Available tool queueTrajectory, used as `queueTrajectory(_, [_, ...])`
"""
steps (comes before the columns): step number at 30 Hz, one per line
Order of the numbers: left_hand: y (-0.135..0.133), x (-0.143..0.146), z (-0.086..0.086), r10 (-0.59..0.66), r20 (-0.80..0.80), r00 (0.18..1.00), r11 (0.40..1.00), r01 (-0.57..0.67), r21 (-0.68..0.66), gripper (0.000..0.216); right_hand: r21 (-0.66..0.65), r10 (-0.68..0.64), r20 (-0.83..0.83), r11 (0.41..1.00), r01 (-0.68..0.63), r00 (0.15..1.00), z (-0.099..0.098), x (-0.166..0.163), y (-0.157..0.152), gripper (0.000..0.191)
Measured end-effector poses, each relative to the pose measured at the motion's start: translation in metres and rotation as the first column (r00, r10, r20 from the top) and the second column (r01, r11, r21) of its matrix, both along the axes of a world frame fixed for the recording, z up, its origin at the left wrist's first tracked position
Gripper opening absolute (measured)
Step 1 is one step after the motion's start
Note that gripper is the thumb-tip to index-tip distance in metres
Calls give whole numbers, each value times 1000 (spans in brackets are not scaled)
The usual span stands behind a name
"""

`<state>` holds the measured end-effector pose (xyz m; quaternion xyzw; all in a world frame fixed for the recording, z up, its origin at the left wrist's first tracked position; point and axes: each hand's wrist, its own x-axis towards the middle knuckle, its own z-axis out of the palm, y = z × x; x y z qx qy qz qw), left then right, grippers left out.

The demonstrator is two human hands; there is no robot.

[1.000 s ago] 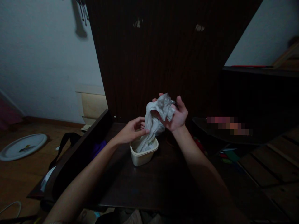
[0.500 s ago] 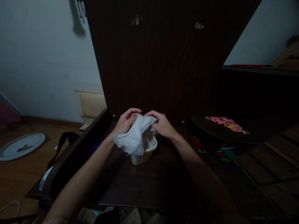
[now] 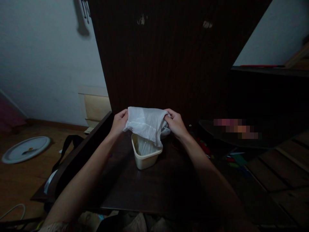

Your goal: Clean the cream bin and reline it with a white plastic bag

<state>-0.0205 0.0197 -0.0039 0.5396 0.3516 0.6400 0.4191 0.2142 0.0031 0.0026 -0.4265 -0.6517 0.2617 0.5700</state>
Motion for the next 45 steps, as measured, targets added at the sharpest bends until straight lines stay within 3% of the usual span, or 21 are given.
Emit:
queueTrajectory(5, [3, -2, -2, 126, 27, 992, 991, -125, -39, 31, 3, -132, 36, 991, 132, 991, -11, 9, 16, 21])
queueTrajectory(9, [5, -6, -7, 128, 27, 991, 988, -125, -86, 24, 27, -262, 34, 965, 261, 965, -19, 9, 14, 23])
queueTrajectory(12, [6, -6, -12, 92, 32, 995, 987, -87, -136, 17, 216, -390, 28, 901, 375, 921, -16, -2, -5, 24])
queueTrajectory(13, [6, -6, -13, 77, 34, 996, 986, -71, -152, 20, 326, -402, 58, 872, 364, 914, -14, -7, -14, 22])
queueTrajectory(15, [4, -5, -14, 35, 43, 998, 982, -26, -185, 33, 470, -324, 246, 864, 180, 913, -10, -18, -31, 22])
queueTrajectory(18, [0, -5, -15, -42, 52, 998, 974, 52, -218, 44, 426, -266, 576, 905, -6, 773, -7, -30, -43, 41])
queueTrajectory(20, [-5, -6, -15, -94, 4, 996, 975, 93, -203, 43, 330, -226, 630, 944, 8, 743, -9, -33, -39, 30])
queueTrajectory(23, [-11, -9, -15, -206, -147, 967, 968, 180, -175, 51, 169, -127, 501, 984, 47, 856, -13, -29, -23, 16])
queueTrajectory(26, [-15, -10, -15, -258, -263, 929, 964, 229, -139, 77, 21, 12, 257, 1000, -18, 966, -10, -22, -10, 11])
queueTrajectory(29, [-20, -9, -12, -252, -359, 899, 965, 259, -30, 104, -96, 156, 37, 984, -151, 987, 0, -19, -10, 13])
queueTrajectory(31, [-25, -8, -5, -230, -439, 869, 958, 281, 54, 108, -139, 206, -74, 967, -215, 976, 9, -19, -15, 17])
queueTrajectory(33, [-31, -6, 5, -141, -487, 862, 956, 247, 160, 86, -160, 239, -147, 952, -261, 960, 19, -19, -22, 20])
queueTrajectory(36, [-39, -5, 22, -52, -425, 904, 948, 179, 265, 33, -175, 270, -187, 937, -302, 945, 34, -17, -34, 21])
queueTrajectory(41, [-46, -8, 39, -231, -105, 967, 955, 246, 167, 23, -191, 286, -228, 924, -330, 931, 49, -8, -43, 27])
queueTrajectory(45, [-50, -13, 48, -196, -20, 980, 957, 195, 213, 19, -245, 298, -232, 904, -352, 926, 51, 1, -44, 42])
